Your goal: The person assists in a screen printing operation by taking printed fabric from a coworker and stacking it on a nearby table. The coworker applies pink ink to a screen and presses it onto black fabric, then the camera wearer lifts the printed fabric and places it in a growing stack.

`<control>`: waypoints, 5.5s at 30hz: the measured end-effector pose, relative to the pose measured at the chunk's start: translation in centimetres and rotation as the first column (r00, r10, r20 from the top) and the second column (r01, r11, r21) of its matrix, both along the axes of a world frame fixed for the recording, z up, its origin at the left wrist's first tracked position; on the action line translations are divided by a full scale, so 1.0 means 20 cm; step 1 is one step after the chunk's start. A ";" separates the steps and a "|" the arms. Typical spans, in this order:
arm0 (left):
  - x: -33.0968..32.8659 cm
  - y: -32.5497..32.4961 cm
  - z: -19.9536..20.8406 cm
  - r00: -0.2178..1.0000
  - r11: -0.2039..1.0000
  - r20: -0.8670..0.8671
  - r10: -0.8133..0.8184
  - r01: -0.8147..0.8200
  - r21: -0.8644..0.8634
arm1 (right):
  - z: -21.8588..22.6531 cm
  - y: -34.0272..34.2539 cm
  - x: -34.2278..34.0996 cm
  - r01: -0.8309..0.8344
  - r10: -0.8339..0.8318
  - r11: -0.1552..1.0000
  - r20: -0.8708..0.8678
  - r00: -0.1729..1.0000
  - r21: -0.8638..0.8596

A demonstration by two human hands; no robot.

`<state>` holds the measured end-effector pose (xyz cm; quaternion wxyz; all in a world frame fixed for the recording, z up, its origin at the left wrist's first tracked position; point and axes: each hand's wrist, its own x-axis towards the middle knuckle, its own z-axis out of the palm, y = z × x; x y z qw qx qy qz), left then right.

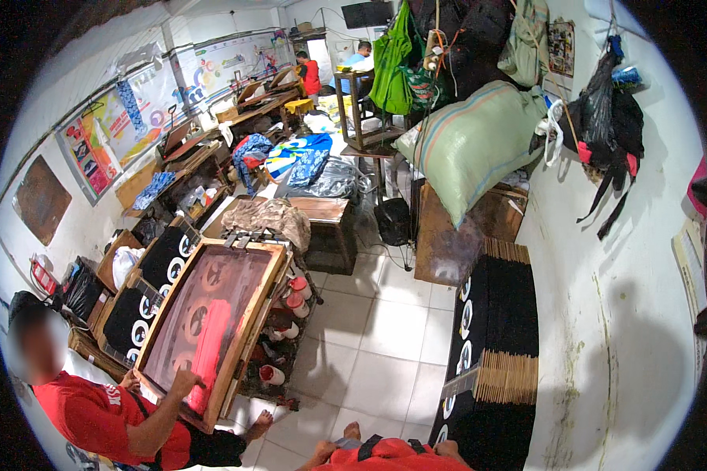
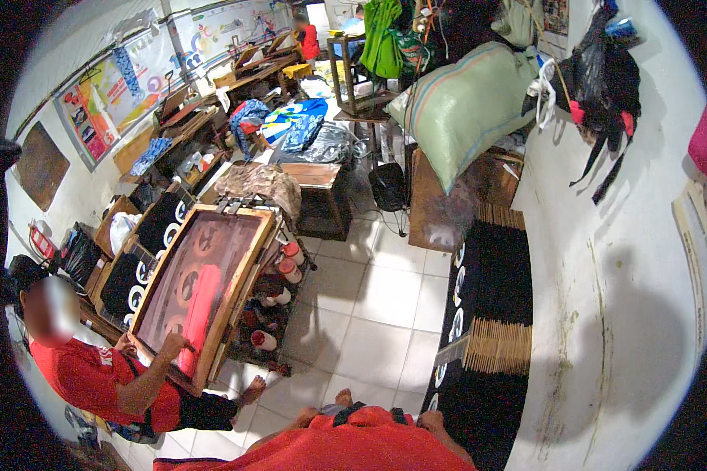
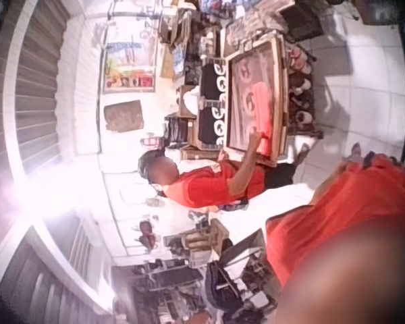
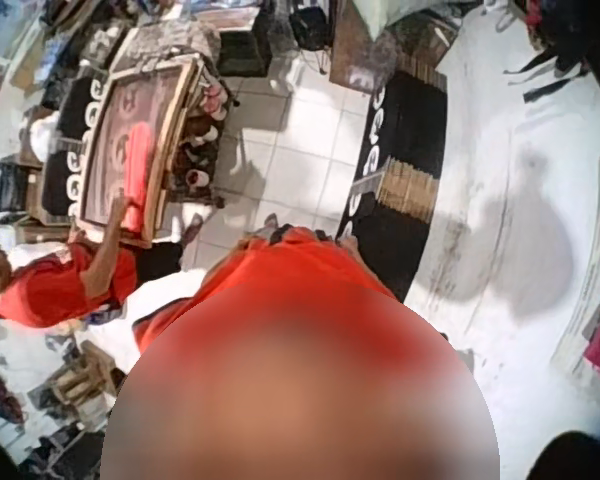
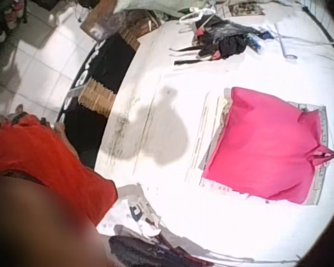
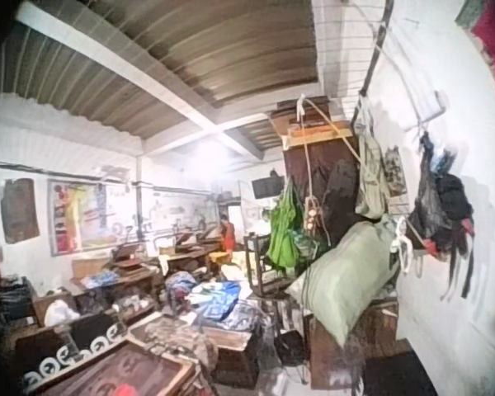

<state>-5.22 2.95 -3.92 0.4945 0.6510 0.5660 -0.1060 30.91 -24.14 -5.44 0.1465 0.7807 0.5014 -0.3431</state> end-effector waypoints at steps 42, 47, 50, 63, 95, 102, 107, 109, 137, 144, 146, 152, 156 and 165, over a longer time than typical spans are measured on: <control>0.00 0.03 0.25 0.990 0.984 -0.031 0.138 -0.141 -0.111 | -0.14 0.11 0.08 0.651 -0.633 0.752 -0.390 0.669 -0.104; -0.05 -0.01 0.19 0.997 0.997 -0.052 0.059 -0.062 -0.055 | 0.12 0.09 0.04 0.384 -0.401 0.916 -0.312 0.861 -0.118; -0.09 0.01 0.12 0.714 0.622 -0.091 -0.695 0.660 0.421 | 0.26 0.10 -0.01 0.140 -0.156 0.986 -0.218 0.964 -0.086; 0.04 -0.04 0.39 0.972 0.976 -0.150 0.178 -0.194 -0.096 | 0.13 0.08 0.02 0.450 -0.441 0.893 -0.224 0.869 -0.014; -0.01 -0.08 0.30 0.963 0.962 -0.093 0.254 -0.261 -0.076 | 0.13 0.14 0.06 0.077 -0.085 0.995 -0.131 0.988 -0.066; -0.04 -0.06 0.21 0.994 0.992 -0.022 0.111 -0.112 -0.063 | 0.06 0.14 0.06 -0.076 0.083 0.991 -0.059 0.995 0.113; -0.03 -0.09 0.30 0.977 0.981 -0.099 0.191 -0.187 0.047 | -0.10 0.16 0.09 -0.099 0.106 0.991 -0.073 0.992 0.088; -0.01 -0.10 0.37 0.962 0.969 -0.113 0.248 -0.245 0.039 | -0.13 0.17 0.09 0.107 -0.097 0.993 -0.153 0.983 0.054; 0.01 -0.06 0.37 0.990 0.990 -0.043 0.136 -0.137 -0.020 | 0.31 0.24 0.01 0.346 -0.357 0.934 -0.251 0.899 -0.089; 0.03 -0.08 0.40 0.947 0.948 -0.111 0.302 -0.311 -0.074 | 0.21 0.22 0.04 0.518 -0.517 0.851 -0.309 0.798 -0.085; 0.03 -0.08 0.37 0.951 0.961 -0.160 0.263 -0.273 -0.046 | 0.17 0.21 0.06 0.289 -0.281 0.957 -0.235 0.930 -0.001; 0.00 -0.09 0.26 0.963 0.973 -0.147 0.226 -0.231 -0.020 | 0.18 0.20 0.06 0.520 -0.477 0.854 -0.435 0.764 -0.023; 0.00 -0.10 0.27 0.951 0.948 -0.058 0.304 -0.308 -0.086 | 0.24 0.22 0.05 0.555 -0.545 0.827 -0.373 0.751 -0.090; -0.01 -0.08 0.27 0.972 0.975 -0.081 0.221 -0.223 -0.020 | 0.11 0.21 0.09 -0.205 0.206 0.977 -0.006 0.979 0.056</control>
